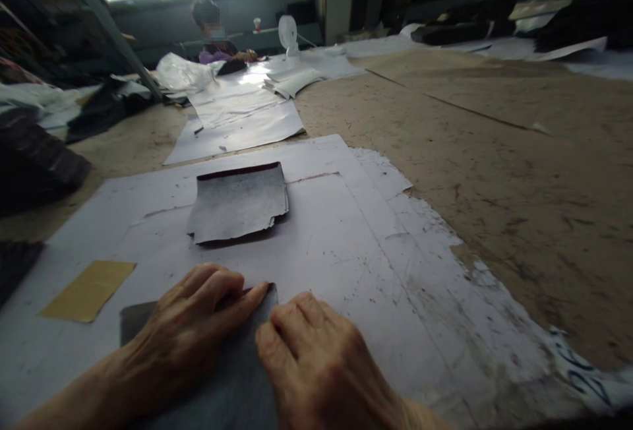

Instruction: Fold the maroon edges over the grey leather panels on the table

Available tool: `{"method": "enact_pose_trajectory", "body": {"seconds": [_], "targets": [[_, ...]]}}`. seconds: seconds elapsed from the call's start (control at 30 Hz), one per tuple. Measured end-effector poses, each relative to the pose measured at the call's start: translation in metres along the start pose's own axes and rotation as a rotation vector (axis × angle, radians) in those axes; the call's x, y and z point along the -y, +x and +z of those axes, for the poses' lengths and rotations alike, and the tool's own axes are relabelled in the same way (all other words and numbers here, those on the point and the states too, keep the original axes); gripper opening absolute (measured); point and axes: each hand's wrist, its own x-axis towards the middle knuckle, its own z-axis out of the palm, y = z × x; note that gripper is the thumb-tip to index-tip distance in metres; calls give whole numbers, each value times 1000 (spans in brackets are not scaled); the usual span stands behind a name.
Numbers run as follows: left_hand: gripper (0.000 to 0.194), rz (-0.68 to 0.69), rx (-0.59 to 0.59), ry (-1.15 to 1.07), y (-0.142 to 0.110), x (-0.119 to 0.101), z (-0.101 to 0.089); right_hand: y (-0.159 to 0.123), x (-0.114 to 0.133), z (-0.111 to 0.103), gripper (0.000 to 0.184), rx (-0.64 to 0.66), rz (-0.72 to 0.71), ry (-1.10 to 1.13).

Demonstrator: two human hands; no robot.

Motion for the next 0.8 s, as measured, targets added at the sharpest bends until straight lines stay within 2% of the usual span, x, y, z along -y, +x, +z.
{"method": "enact_pose_trajectory", "body": {"seconds": [0.07, 0.13, 0.3, 0.5, 0.63, 0.8], "targets": [[29, 5, -4, -7, 1, -1, 0, 6, -7, -4, 30, -28, 23, 32], [29, 13, -12, -22, 3, -2, 0, 9, -14, -4, 32, -46, -19, -38], [32, -3, -5, -40, 4, -3, -1, 8, -20, 0, 33, 79, -75, -199], [44, -173, -92, -11, -4, 1, -4, 7, -18, 0, 36, 190, -106, -272], [33, -78, -56, -54, -11, 9, -11, 7, -18, 2, 36, 183, -106, -278], [31, 2, -35, -40, -21, 15, -16, 9, -15, 2, 37, 109, -111, -240]]}}
